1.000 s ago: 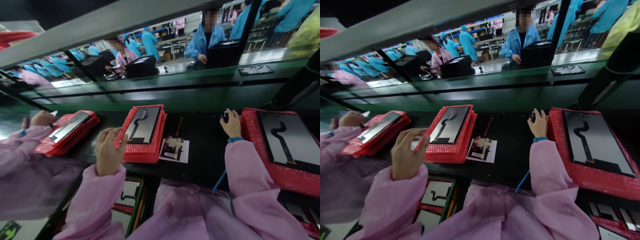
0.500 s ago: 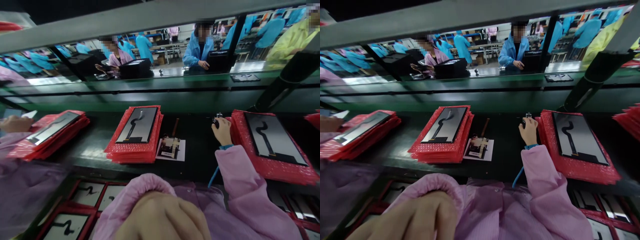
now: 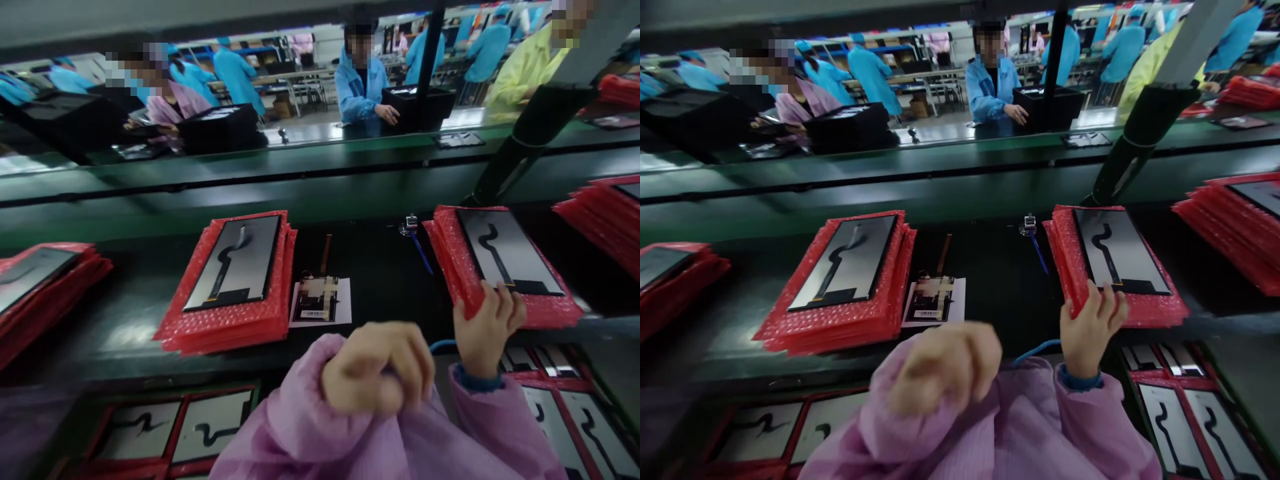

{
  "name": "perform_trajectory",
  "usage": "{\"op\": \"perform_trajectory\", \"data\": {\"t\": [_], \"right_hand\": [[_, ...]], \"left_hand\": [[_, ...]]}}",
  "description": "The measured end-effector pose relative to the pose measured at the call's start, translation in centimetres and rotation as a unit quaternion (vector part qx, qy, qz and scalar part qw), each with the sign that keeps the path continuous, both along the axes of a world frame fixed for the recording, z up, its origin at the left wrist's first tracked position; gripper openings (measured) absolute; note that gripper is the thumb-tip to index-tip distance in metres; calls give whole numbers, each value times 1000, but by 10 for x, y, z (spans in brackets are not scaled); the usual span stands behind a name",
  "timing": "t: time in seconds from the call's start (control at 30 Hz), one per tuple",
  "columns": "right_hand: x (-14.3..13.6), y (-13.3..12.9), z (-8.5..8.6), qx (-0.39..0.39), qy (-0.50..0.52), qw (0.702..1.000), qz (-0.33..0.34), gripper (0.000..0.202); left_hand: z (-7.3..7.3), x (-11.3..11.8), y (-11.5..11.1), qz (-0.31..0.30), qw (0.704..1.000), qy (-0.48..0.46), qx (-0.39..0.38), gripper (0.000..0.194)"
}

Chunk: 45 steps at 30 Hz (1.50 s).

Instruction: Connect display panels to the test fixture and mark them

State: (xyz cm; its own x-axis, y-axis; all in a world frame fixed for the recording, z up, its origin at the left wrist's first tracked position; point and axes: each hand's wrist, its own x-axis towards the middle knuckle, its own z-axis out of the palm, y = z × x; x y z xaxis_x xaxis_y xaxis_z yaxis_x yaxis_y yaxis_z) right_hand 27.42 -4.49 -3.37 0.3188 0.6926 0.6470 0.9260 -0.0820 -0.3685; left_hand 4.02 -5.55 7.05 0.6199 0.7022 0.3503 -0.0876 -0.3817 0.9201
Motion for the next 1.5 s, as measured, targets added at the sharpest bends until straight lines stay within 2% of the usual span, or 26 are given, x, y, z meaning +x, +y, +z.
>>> {"op": "perform_trajectory", "data": {"t": [0.03, 0.1, 0.17, 0.23, 0.3, 0.4, 0.47, 0.57, 0.63, 0.7, 0.77, 0.8, 0.87, 0.93, 1.03, 1.1, 1.17, 1.23, 1.27, 1.33, 1.4, 1.5], "right_hand": [[9, -2, -2, -3, 10, 1000, -10, 46], [25, -4, -5, -3, 29, 999, -16, 36], [36, -4, -6, 5, 44, 999, -21, 30], [42, -4, -3, 20, 49, 998, -18, 29], [45, -8, 1, 36, 37, 999, 9, 27], [39, -20, 9, 19, -9, 993, 119, 18], [31, -32, 14, -3, -37, 980, 194, 12], [22, -49, 22, -13, -52, 973, 225, 12], [23, -57, 28, -11, -35, 982, 183, 16], [28, -62, 32, 7, 14, 996, 86, 22], [35, -63, 33, 10, 108, 994, 4, 31], [38, -62, 31, -6, 174, 985, -5, 37], [38, -56, 27, -64, 317, 945, 35, 47], [31, -47, 20, -114, 442, 885, 93, 56], [14, -30, 9, -167, 558, 799, 149, 67], [4, -19, 2, -203, 599, 754, 174, 72], [-3, -11, -4, -220, 624, 727, 184, 73], [-6, -6, -10, -221, 635, 718, 179, 70], [-7, -5, -12, -220, 634, 720, 174, 69], [-6, -4, -16, -221, 625, 730, 166, 66], [-4, -4, -17, -223, 620, 736, 157, 65], [0, -3, -12, -235, 613, 739, 153, 65]], "left_hand": [[-5, 14, 10, -1, 998, -40, -38, 60], [-21, 42, 26, 14, 976, -123, -179, 47], [-44, 70, 36, 24, 953, -120, -277, 46], [-65, 95, 43, 26, 934, -114, -339, 49], [-79, 116, 49, 25, 906, -131, -402, 55], [-87, 140, 57, 33, 870, -157, -466, 57], [-87, 152, 61, 63, 868, -170, -463, 53], [-86, 160, 61, 112, 866, -197, -446, 52], [-84, 155, 57, 115, 855, -213, -458, 54], [-82, 140, 50, 112, 841, -219, -482, 55], [-79, 116, 42, 123, 828, -212, -504, 57], [-79, 103, 38, 137, 824, -207, -508, 58], [-79, 75, 30, 173, 821, -196, -508, 58], [-82, 51, 25, 212, 816, -184, -506, 59], [-92, 23, 23, 242, 809, -166, -510, 62], [-100, 11, 25, 242, 824, -141, -493, 63], [-108, 2, 27, 270, 863, -85, -418, 64], [-114, -6, 25, 352, 892, -16, -285, 65], [-117, -8, 21, 403, 891, 16, -206, 66], [-122, -12, 9, 479, 872, 83, -59, 64], [-127, -12, -6, 477, 862, 166, 44, 62], [-136, -11, -22, 393, 869, 280, 111, 78]]}}
